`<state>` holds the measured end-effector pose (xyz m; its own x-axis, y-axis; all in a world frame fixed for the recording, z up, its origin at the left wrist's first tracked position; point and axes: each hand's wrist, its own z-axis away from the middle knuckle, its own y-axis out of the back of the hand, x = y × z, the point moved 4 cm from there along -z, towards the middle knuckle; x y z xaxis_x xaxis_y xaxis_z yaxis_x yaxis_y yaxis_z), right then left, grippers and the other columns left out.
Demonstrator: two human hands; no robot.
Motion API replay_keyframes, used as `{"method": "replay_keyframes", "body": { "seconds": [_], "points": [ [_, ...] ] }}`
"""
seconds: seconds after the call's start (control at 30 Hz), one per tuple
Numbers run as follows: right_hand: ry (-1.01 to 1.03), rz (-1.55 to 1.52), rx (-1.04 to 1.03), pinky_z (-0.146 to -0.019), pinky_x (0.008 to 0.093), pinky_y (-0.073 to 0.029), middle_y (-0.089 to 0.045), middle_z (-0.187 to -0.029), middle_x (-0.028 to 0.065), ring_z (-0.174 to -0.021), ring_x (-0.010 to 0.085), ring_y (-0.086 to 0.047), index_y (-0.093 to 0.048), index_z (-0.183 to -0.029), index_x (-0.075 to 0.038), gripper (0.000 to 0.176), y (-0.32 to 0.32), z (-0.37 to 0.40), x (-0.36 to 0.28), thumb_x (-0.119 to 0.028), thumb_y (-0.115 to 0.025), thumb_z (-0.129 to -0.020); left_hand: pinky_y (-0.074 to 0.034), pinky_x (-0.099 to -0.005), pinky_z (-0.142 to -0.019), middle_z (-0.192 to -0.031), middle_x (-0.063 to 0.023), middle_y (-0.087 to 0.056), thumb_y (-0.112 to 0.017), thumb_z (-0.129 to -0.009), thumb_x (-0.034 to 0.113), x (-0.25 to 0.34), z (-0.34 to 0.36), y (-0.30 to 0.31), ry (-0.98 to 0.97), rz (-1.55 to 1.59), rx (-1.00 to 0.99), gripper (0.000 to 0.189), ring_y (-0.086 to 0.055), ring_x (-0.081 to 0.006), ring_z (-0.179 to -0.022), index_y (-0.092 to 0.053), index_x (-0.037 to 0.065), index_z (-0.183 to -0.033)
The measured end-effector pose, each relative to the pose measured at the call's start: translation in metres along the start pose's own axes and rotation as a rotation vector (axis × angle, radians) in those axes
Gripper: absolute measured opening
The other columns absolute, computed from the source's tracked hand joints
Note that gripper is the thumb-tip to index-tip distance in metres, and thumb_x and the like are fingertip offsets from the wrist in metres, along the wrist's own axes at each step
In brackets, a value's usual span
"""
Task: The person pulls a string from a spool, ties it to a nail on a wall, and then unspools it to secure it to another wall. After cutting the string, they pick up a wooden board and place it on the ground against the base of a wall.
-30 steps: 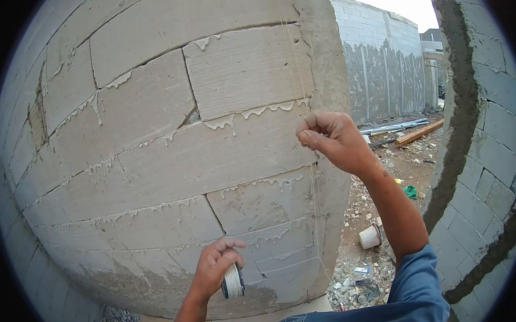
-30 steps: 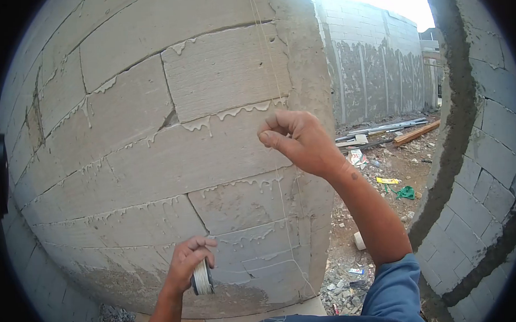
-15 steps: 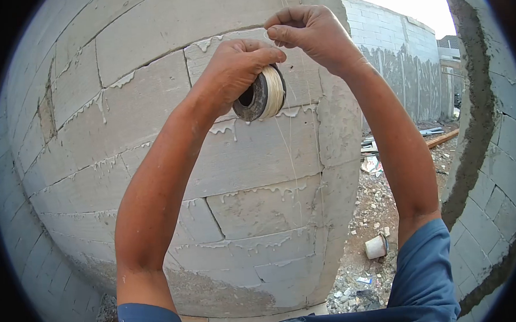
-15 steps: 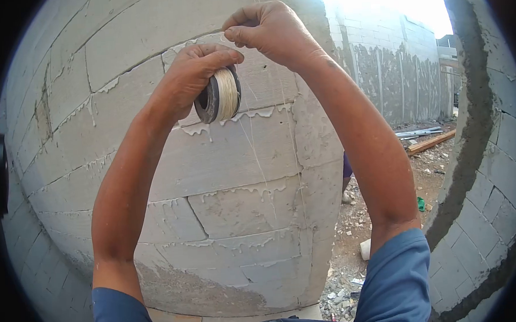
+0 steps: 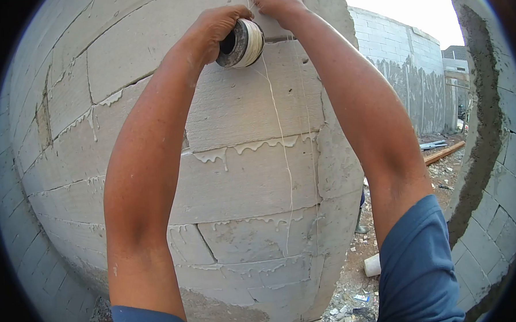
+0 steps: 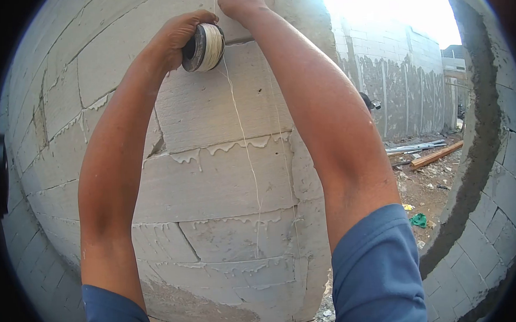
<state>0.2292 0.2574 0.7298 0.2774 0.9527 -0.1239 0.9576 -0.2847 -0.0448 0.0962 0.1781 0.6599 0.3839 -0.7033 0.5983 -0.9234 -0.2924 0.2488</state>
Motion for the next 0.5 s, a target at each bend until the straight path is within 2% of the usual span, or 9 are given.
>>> {"method": "replay_keyframes", "body": {
  "seconds": [0.1,0.2,0.3,0.4,0.5],
  "points": [
    [0.128,0.199,0.135,-0.086,0.045,-0.053,-0.071,-0.095,0.0253,-0.095,0.0383,-0.069,-0.073,-0.098,-0.001,0.025,0.0,-0.013,-0.002,-0.021,-0.062,-0.087,-0.051,-0.0441,-0.086,-0.101,-0.0192,-0.067,-0.075,-0.075,0.034,0.001,-0.012,-0.001,-0.052,-0.106,0.019,0.048,-0.066,-0.0279,-0.09,-0.069,0.0,-0.108],
    [0.1,0.385,0.214,-0.089,0.0467,-0.052,-0.07,-0.096,0.0254,-0.097,0.0408,-0.068,-0.073,-0.098,-0.003,0.024,0.006,-0.014,0.003,-0.021,-0.063,-0.087,-0.049,-0.0446,-0.086,-0.104,-0.0197,-0.065,-0.072,-0.076,0.034,0.0,-0.031,0.001,-0.11,-0.315,0.093,0.048,-0.065,-0.0283,-0.092,-0.068,-0.003,-0.108],
    [0.041,0.429,0.286,-0.089,0.0457,-0.053,-0.071,-0.096,0.0246,-0.097,0.0394,-0.069,-0.074,-0.097,-0.004,0.023,0.016,-0.023,0.012,-0.023,-0.066,-0.085,-0.056,-0.0455,-0.076,-0.091,-0.018,-0.075,-0.067,-0.076,0.031,0.011,-0.041,0.004,-0.17,-0.447,0.123,0.025,-0.073,-0.0339,-0.085,-0.077,0.009,-0.08],
    [0.171,0.399,0.375,-0.088,0.0446,-0.054,-0.072,-0.096,0.0225,-0.095,0.0375,-0.07,-0.074,-0.096,-0.006,0.022,0.023,-0.041,0.021,-0.024,-0.067,-0.085,-0.055,-0.0424,-0.08,-0.089,-0.0243,-0.072,-0.062,-0.076,0.027,0.042,-0.028,-0.005,-0.221,-0.762,0.24,0.03,-0.072,-0.0321,-0.091,-0.075,0.001,-0.083],
    [0.167,0.315,0.382,-0.087,0.0431,-0.054,-0.073,-0.097,0.0202,-0.095,0.0351,-0.07,-0.075,-0.095,-0.008,0.023,0.036,-0.059,0.026,-0.027,-0.07,-0.084,-0.055,-0.0422,-0.083,-0.095,-0.025,-0.071,-0.06,-0.076,0.025,0.054,-0.051,-0.007,-0.336,-0.841,0.361,0.03,-0.071,-0.0329,-0.095,-0.075,0.001,-0.087]
  ]
}}
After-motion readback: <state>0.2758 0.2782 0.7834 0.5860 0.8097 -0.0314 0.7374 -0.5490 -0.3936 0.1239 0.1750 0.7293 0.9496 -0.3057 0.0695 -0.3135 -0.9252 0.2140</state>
